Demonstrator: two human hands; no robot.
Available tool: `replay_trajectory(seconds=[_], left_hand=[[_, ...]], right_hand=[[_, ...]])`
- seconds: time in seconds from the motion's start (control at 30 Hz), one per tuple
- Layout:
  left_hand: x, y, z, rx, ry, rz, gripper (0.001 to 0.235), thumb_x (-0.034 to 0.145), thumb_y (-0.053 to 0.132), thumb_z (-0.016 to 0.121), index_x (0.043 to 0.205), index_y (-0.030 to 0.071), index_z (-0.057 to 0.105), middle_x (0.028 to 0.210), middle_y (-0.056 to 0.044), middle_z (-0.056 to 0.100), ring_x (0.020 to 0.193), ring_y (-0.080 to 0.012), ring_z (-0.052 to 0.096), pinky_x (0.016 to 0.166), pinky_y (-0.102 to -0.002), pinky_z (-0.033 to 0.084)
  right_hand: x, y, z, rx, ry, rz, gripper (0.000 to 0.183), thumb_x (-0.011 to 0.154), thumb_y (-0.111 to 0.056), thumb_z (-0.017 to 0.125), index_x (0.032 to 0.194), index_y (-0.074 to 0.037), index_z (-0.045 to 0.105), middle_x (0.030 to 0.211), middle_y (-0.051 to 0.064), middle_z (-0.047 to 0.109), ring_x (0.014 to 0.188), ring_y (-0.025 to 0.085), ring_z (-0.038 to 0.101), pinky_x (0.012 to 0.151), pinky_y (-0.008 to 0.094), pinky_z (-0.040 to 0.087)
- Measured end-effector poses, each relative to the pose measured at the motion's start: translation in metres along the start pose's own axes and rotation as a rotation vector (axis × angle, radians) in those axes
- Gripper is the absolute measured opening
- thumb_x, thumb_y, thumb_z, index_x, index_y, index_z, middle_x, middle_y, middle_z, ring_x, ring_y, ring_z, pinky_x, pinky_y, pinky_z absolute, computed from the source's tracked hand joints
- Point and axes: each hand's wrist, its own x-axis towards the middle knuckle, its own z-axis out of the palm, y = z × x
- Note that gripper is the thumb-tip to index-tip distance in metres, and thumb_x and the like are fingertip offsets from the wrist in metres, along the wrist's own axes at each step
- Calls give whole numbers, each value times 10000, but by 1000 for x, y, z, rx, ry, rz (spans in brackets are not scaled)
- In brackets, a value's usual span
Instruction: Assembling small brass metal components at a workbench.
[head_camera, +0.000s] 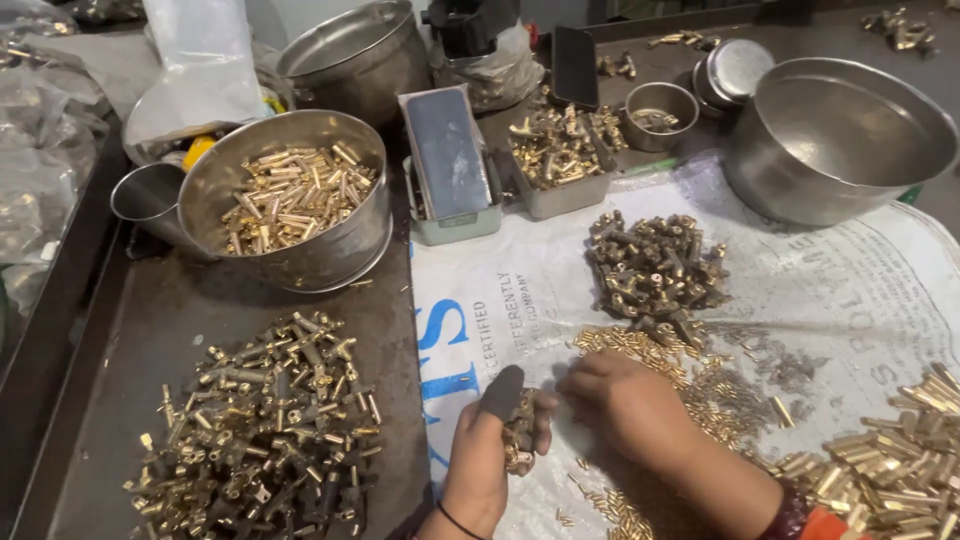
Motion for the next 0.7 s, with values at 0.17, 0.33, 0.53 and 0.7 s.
replay_trajectory(seconds=[0.17, 0.33, 0.53, 0.7], left_hand=[[4, -11, -4, 35, -35, 10, 414, 964, 391, 598, 907, 17, 765, 679, -39, 670, 541, -118, 608, 422, -252, 352], [0, -8, 4, -104, -48, -100, 551, 986, 492, 550, 852, -7, 741, 629, -56, 651, 475, -153, 602, 404, -259, 368], [7, -22, -3, -59, -31, -62, 500, 997, 444, 583, 825, -13, 691, 624, -101, 657, 476, -186, 623, 401, -295, 410], [15, -36, -7, -22, 38, -59, 288, 947, 260, 592, 882, 9, 716, 678, -82, 689, 502, -170, 634, 426, -305, 452]], right_hand=[[-3, 0, 13, -93, 80, -35, 208, 740, -121, 733, 948, -104, 743, 956, 77, 706, 901, 327, 686, 772, 400, 560], [-10, -19, -9, 183, 170, 114, 178, 795, -99, 750, 971, -79, 738, 955, 79, 731, 876, 289, 735, 749, 368, 592], [-24, -47, -17, 265, 216, -26, 221, 808, -82, 751, 1028, -80, 728, 1001, 61, 753, 899, 245, 768, 755, 327, 622], [-30, -52, -15, 39, 192, -115, 331, 715, -126, 776, 1038, -92, 712, 1020, 92, 696, 875, 308, 702, 706, 384, 578]])
